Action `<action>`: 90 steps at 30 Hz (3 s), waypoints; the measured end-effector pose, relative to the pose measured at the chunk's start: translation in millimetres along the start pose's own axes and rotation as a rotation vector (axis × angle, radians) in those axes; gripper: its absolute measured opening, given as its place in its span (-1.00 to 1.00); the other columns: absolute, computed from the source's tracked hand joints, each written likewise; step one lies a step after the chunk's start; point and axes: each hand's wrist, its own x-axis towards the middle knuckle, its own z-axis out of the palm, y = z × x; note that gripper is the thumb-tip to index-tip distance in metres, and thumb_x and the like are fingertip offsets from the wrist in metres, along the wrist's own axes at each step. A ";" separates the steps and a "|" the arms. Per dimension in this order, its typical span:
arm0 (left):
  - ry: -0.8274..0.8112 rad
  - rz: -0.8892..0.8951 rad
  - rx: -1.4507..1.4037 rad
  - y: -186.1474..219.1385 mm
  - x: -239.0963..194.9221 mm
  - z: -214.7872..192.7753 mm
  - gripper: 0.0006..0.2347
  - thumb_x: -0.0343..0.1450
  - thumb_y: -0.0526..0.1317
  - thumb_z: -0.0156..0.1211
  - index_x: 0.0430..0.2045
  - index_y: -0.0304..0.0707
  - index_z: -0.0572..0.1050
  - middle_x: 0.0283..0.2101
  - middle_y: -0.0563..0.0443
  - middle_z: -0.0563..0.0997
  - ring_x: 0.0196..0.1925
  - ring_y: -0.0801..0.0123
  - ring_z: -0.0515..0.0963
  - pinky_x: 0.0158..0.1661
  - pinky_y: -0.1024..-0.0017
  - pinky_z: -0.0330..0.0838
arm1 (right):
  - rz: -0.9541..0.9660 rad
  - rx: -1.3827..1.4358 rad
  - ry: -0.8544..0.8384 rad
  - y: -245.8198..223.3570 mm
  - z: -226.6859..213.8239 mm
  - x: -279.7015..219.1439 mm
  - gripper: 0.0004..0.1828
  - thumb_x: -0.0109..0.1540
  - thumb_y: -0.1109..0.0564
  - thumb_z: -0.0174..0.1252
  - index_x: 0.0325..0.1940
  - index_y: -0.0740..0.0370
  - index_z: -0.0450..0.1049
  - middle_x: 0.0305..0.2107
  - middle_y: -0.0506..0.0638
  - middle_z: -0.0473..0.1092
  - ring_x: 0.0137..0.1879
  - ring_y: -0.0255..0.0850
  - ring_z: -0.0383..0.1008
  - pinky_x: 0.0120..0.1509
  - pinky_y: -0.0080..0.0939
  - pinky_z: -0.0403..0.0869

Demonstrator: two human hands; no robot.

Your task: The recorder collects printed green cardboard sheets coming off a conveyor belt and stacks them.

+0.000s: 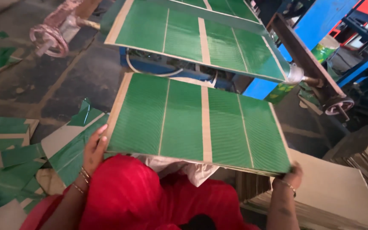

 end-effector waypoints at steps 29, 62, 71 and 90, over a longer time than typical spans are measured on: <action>0.336 -0.152 -0.063 -37.9 -6.3 -4.6 -0.66 0.54 -0.22 0.02 0.19 -0.38 0.47 0.14 -0.17 0.60 0.12 0.33 0.56 0.14 0.40 0.41 | -0.118 -0.315 -0.254 32.4 25.9 -0.9 -0.80 0.36 0.30 0.09 0.05 0.36 0.50 -0.07 0.13 0.50 0.02 -0.12 0.52 0.14 -0.16 0.53; 0.250 0.093 0.144 -13.1 1.3 -2.6 -0.63 0.58 -0.19 0.04 0.29 -0.32 0.41 0.31 -0.27 0.49 0.32 0.09 0.49 0.23 0.25 0.37 | -0.118 -0.268 0.077 -24.4 52.2 -50.6 -0.45 0.46 -0.32 -0.07 0.18 0.14 0.48 -0.16 0.10 0.24 0.01 -0.08 0.25 0.04 -0.06 0.38; 0.253 0.067 0.124 -49.1 -5.9 1.7 -0.61 0.55 -0.16 0.12 0.25 -0.36 0.41 0.20 -0.25 0.53 0.17 0.15 0.54 0.11 0.28 0.44 | -0.120 -0.515 -0.220 2.2 24.1 -28.2 -0.72 0.36 0.18 0.05 0.12 0.21 0.53 -0.10 0.08 0.44 -0.09 -0.10 0.47 -0.10 -0.12 0.50; 0.273 0.006 0.021 -8.5 0.2 -2.8 -0.57 0.54 -0.20 0.01 0.34 -0.37 0.29 0.33 -0.31 0.40 0.35 0.09 0.40 0.27 0.29 0.27 | -0.144 -0.406 -0.184 -6.8 34.7 -49.8 -0.60 0.44 0.00 0.02 0.23 0.32 0.46 0.01 0.12 0.44 0.00 -0.08 0.52 -0.08 -0.10 0.57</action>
